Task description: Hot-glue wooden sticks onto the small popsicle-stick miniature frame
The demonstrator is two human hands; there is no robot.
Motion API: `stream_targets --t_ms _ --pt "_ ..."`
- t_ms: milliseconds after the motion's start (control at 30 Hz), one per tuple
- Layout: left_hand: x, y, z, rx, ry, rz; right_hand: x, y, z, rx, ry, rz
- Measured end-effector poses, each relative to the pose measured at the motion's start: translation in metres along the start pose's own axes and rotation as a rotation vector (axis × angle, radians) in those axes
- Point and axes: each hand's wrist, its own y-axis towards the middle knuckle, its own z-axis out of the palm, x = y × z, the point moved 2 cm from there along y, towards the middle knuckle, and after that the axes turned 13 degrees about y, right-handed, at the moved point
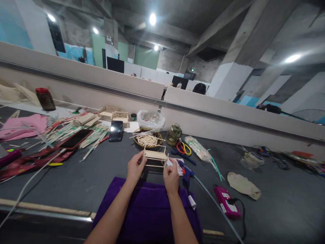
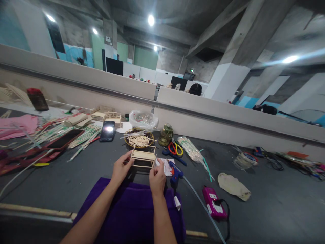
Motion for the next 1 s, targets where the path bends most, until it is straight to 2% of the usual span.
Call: stream_targets --t_ms 667,1000 --pt "-0.011 0.0 -0.007 0.002 -0.005 -0.089 0.0 0.0 0.001 0.006 0.015 0.009" --pt "-0.006 0.001 -0.004 -0.007 -0.018 -0.08 -0.001 0.0 0.001 0.016 -0.009 0.003"
